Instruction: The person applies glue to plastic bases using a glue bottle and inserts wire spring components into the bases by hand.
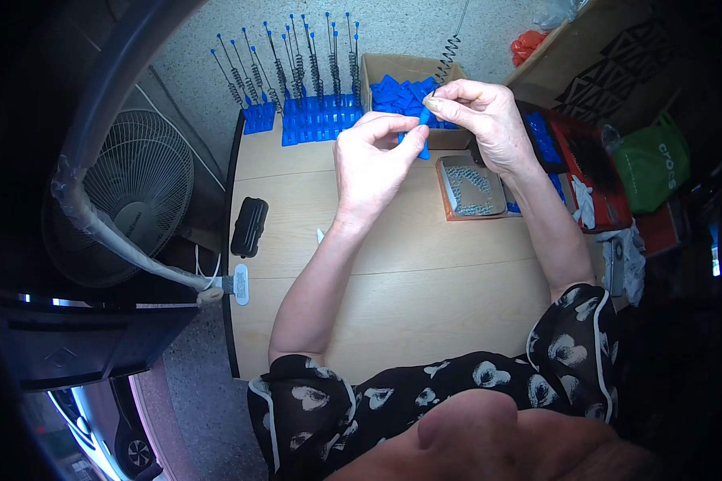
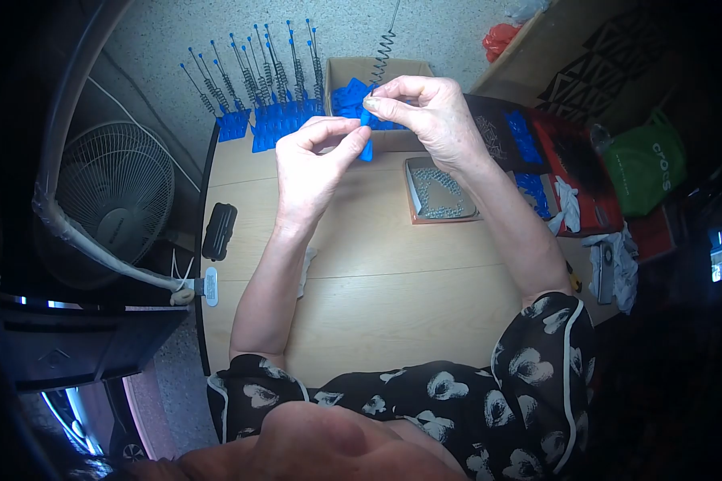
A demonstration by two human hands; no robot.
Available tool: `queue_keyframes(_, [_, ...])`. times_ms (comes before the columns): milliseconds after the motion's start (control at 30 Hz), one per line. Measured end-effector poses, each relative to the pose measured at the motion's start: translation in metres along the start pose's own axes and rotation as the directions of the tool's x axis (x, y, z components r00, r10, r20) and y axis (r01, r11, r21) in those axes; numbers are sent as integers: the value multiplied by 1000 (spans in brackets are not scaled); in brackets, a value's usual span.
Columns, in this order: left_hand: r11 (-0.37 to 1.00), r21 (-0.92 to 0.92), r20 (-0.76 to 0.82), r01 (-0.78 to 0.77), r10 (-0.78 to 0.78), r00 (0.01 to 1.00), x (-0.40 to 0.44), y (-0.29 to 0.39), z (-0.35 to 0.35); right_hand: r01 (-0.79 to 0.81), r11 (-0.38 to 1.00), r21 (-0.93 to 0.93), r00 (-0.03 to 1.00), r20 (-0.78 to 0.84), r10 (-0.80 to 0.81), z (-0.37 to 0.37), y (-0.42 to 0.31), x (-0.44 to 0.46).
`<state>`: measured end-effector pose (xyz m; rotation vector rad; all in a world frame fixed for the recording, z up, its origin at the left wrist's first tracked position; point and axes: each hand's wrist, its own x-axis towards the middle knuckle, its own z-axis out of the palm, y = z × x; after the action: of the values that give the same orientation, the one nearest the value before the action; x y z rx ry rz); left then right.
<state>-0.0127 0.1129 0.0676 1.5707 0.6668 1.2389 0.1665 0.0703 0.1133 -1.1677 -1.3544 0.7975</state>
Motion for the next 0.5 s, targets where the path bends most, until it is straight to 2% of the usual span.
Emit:
queue_keyframes(133, [998, -57, -24, -6, 5, 1000, -1, -7, 3, -10, 1000, -11, 1000, -10, 10, 1, 2, -2])
queue_keyframes(500, [998, -70, -15, -3, 1, 1000, -1, -6, 5, -14, 1000, 21, 1000, -4, 14, -1, 5, -2])
